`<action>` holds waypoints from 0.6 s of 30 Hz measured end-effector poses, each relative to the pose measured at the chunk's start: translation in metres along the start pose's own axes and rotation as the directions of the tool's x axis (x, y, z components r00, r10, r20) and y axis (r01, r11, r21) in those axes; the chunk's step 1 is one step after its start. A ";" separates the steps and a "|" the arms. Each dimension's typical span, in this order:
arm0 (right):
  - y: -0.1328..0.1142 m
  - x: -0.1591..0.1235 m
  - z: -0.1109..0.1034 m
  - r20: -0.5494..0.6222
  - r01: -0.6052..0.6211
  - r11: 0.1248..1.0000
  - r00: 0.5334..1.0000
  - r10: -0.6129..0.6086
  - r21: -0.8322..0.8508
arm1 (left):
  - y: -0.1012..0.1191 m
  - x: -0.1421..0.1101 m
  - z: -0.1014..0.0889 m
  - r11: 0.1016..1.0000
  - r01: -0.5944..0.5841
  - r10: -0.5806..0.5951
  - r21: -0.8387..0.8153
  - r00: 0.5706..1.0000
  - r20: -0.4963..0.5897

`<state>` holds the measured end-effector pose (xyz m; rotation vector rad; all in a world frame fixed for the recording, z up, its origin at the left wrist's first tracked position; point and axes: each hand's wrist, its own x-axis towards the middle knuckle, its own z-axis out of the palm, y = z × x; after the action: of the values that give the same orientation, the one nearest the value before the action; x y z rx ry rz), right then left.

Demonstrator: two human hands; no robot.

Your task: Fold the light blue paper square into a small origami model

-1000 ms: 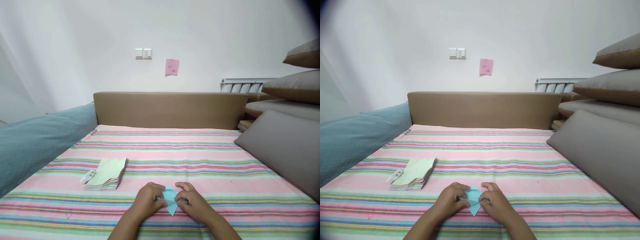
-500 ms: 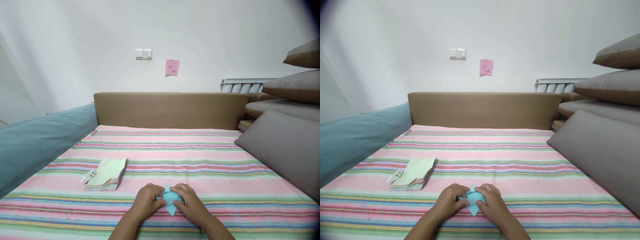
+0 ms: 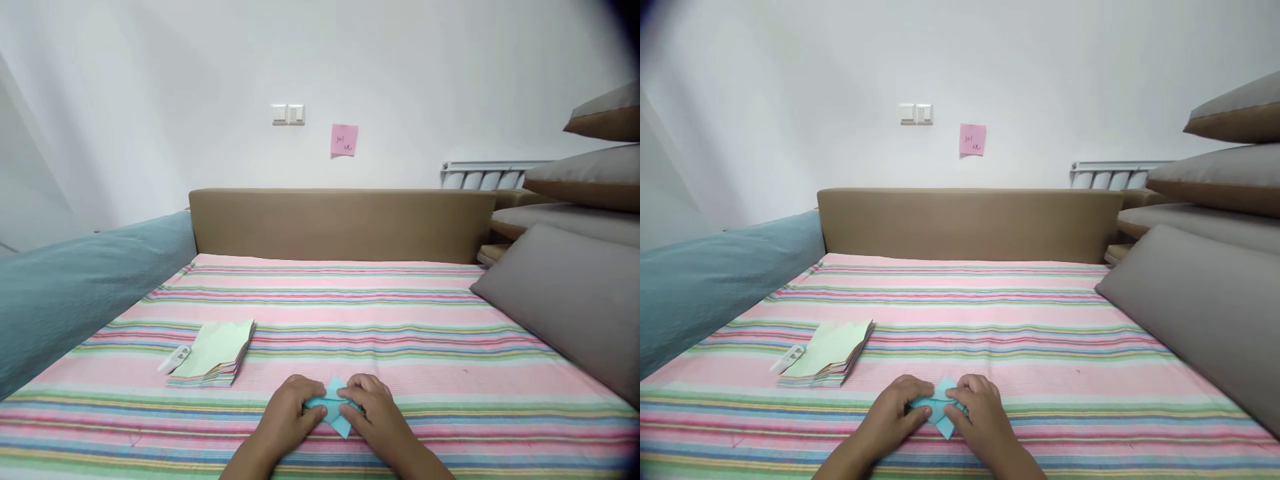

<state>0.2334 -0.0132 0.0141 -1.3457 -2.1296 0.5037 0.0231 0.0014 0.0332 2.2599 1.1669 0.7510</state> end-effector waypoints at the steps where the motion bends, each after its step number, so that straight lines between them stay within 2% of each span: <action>1: 0.000 0.001 0.002 -0.015 0.002 1.000 1.000 -0.002 -0.011 | 0.001 0.000 0.000 1.000 -0.008 0.008 0.004 1.000 -0.007; 5: 0.000 0.003 0.010 -0.055 0.027 0.999 0.998 -0.029 -0.040 | 0.004 -0.001 0.001 0.999 0.048 -0.048 0.020 0.998 -0.027; 11: -0.001 0.002 0.014 -0.042 0.051 0.998 0.998 -0.053 -0.045 | 0.003 0.002 -0.004 0.957 0.283 -0.274 0.062 0.954 -0.120; 18: 0.002 0.002 0.018 -0.059 0.060 0.995 0.996 -0.065 -0.077 | 0.007 0.008 -0.007 0.940 0.327 -0.317 0.097 0.942 -0.111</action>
<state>0.2228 -0.0108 -0.0001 -1.3133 -2.1524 0.3563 0.0264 0.0057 0.0454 2.0628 1.6137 0.6797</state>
